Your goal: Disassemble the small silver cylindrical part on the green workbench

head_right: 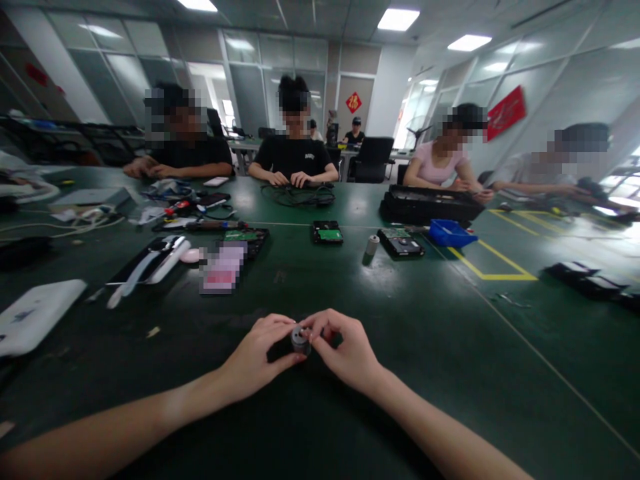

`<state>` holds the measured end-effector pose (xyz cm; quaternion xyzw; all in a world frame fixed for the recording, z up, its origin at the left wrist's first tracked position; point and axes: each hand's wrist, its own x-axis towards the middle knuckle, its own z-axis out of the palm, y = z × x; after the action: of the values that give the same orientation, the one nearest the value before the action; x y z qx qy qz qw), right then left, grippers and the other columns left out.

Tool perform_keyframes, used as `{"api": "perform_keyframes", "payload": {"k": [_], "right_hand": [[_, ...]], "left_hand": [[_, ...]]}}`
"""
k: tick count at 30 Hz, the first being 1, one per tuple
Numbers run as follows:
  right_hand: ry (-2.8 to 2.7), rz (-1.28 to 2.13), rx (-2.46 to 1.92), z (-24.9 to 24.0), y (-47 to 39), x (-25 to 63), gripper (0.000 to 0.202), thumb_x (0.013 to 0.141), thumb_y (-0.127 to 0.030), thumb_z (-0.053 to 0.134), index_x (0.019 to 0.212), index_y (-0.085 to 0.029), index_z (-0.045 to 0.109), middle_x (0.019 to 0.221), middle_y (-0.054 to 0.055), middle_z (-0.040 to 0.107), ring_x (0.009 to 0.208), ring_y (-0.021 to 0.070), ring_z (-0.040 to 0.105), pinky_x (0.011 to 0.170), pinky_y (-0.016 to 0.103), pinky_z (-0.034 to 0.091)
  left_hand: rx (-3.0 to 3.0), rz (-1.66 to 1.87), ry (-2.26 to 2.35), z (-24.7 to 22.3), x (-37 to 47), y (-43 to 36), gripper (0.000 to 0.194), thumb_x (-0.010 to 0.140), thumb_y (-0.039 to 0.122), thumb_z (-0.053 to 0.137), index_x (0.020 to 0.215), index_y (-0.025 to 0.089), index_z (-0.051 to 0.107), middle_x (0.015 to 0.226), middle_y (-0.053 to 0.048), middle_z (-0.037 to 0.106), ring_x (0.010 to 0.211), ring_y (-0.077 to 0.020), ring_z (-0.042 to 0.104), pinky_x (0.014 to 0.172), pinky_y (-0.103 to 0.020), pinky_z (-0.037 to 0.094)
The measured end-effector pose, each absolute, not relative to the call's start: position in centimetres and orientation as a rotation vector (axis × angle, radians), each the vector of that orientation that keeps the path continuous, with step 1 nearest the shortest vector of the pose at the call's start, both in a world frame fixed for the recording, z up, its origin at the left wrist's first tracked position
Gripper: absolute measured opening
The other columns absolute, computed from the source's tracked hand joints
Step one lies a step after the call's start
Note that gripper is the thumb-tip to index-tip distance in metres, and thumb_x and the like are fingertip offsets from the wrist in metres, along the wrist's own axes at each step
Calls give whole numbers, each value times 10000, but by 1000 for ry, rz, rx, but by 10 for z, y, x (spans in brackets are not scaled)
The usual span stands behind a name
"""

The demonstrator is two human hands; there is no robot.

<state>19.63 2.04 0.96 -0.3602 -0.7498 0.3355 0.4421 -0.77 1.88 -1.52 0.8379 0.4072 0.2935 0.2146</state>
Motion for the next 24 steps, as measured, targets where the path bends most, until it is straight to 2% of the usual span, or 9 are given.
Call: {"api": "perform_keyframes", "payload": {"k": [7,12,15,18,20,22,24], "right_hand": [[-1843,889,-921,9,20,193,146,822,-134,614,700,-175,544,910,48,706,689,115,626,564,215,448],[-1854,900,-912,6,19,193,120,834,-136,601,729,-175,556,918,39,693,735,118,627,596,218,462],[-1874,898,-931,7,16,192,28,857,-188,597,830,-183,594,946,41,688,738,120,625,598,224,480],[-1925,918,-934,9,13,192,131,875,-260,591,985,-195,616,1011,52,682,631,92,593,536,214,478],[-1957,897,-912,11,10,194,172,866,-283,601,1013,-196,618,1021,53,680,540,64,543,481,202,456],[-1943,843,-907,13,9,198,164,846,-284,623,979,-187,617,947,47,688,525,64,539,464,199,449],[-1844,807,-937,16,10,204,157,836,-284,636,945,-176,597,798,35,679,591,105,596,466,201,460]], "left_hand": [[2293,816,1135,-14,-6,17,282,807,305,697,1076,246,640,1094,-49,633,1044,-241,548,903,-400,448],[2291,843,1149,-14,-5,17,273,803,301,698,1060,230,639,1086,-61,629,1024,-247,559,889,-410,466],[2299,849,1151,-15,-5,17,272,799,289,701,1056,225,640,1082,-59,632,1022,-246,563,892,-410,467],[2312,859,1132,-15,-5,16,289,801,275,700,1076,219,633,1084,-62,637,1028,-242,562,895,-404,463],[2331,866,1115,-14,-6,14,313,808,275,694,1108,219,622,1087,-64,640,1034,-240,559,891,-399,460],[2353,876,1108,-12,-6,12,321,809,303,695,1112,221,623,1083,-63,644,1034,-240,559,889,-396,455],[2375,858,1110,-10,-6,11,325,812,325,692,1114,226,627,1089,-60,647,1044,-242,554,903,-402,444]]}}
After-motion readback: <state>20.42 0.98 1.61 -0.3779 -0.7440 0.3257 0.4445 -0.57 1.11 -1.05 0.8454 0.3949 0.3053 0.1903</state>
